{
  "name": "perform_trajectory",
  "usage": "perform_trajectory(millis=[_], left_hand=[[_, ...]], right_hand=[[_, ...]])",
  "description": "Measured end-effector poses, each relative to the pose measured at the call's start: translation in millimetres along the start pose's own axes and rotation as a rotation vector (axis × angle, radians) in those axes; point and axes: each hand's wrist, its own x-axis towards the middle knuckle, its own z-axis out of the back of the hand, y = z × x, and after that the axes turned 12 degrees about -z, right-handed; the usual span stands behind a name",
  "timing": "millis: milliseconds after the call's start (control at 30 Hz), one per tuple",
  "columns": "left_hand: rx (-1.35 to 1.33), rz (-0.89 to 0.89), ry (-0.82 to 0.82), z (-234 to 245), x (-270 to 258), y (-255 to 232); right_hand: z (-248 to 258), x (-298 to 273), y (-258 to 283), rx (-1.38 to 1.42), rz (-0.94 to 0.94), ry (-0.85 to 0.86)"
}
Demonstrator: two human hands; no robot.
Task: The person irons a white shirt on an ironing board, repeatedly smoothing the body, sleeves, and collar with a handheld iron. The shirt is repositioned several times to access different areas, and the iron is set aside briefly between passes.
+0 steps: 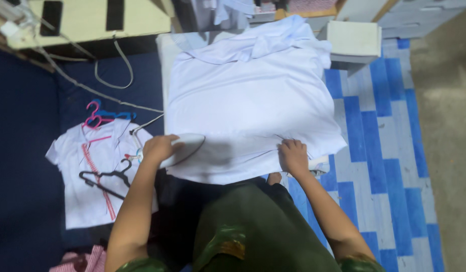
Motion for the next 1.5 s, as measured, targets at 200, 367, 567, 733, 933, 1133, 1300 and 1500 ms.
perform_trajectory(millis=[200,367,567,733,933,1133,1300,1500], left_hand=[[-0.013,-0.192,-0.067,-34,22,-36],[0.013,-0.398,-0.218,-73,29,-86],[-0.064,-0.473,-0.090,-74,58,-172],[-0.082,-0.435,0.047,-62,69,-238],[-0.052,-0.624,-0.125,-86,94,-271],[-0.083,-0.549,-0.230,-94,101,-243],[-0.027,-0.436,-0.251,-82,86,-191],[-0.065,-0.245,-0.308,-59,71,-121]], right_hand=[[4,6,-3,-0.017,0.033,0.001],[13,-2,-7,0.025,0.022,-0.014],[13,-12,1,0.045,-0.037,-0.043],[-1,-20,2,0.018,-0.115,-0.086],[-9,-26,6,0.025,-0.187,-0.106],[-6,-22,10,-0.026,-0.230,-0.058],[-10,-28,8,-0.014,-0.244,-0.061],[-15,-29,7,0.010,-0.237,-0.115]])
